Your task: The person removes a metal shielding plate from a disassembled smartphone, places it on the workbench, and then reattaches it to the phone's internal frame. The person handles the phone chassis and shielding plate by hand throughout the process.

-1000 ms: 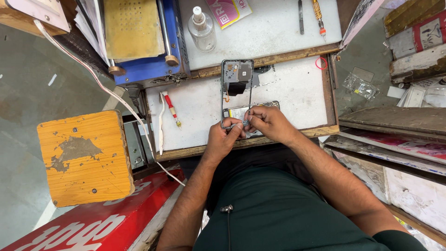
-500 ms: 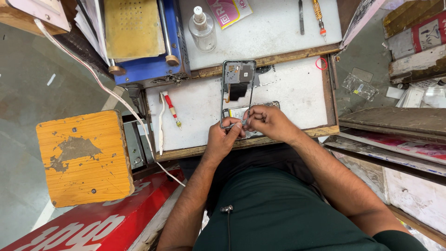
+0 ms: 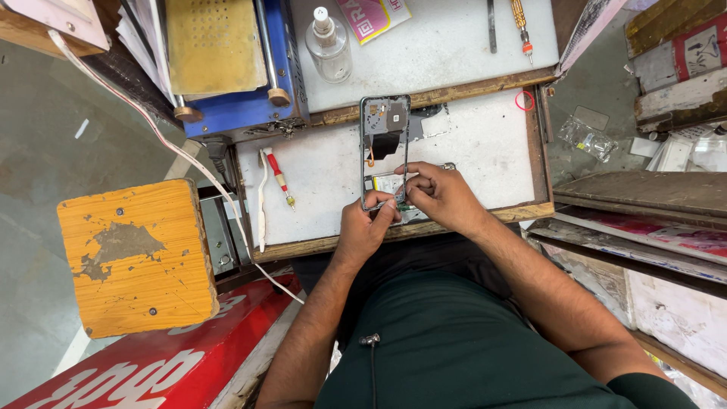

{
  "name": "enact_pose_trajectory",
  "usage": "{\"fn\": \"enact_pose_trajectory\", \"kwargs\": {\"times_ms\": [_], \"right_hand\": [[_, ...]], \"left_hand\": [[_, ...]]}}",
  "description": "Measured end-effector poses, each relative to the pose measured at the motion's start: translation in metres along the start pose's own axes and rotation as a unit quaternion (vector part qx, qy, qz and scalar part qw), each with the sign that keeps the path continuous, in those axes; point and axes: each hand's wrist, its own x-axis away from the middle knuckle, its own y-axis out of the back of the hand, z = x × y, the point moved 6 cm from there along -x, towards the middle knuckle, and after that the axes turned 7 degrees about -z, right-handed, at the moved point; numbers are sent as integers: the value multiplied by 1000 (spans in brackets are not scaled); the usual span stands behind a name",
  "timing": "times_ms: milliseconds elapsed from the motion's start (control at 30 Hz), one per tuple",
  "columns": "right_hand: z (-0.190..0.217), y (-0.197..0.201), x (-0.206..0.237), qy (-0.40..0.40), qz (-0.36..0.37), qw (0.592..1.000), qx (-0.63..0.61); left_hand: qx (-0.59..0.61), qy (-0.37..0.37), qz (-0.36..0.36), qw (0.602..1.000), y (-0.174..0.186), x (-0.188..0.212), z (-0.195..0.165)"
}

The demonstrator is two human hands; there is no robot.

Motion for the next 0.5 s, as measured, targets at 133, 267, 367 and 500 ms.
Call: {"fn": "enact_pose_trajectory", "kwargs": {"times_ms": [133, 267, 367, 500], "right_hand": [[10, 3, 0, 38, 9, 999, 2], [13, 3, -2, 84, 10, 996, 13], [5, 1, -4, 69, 8, 997, 47], [-8, -3, -5, 24, 3, 997, 69]], "left_hand": [[-49, -25, -8, 998, -1, 0, -5], [-71, -34, -13, 997, -2, 1, -7], [-89, -41, -14, 995, -3, 0, -7], [-116, -42, -18, 992, -3, 0, -6]]}}
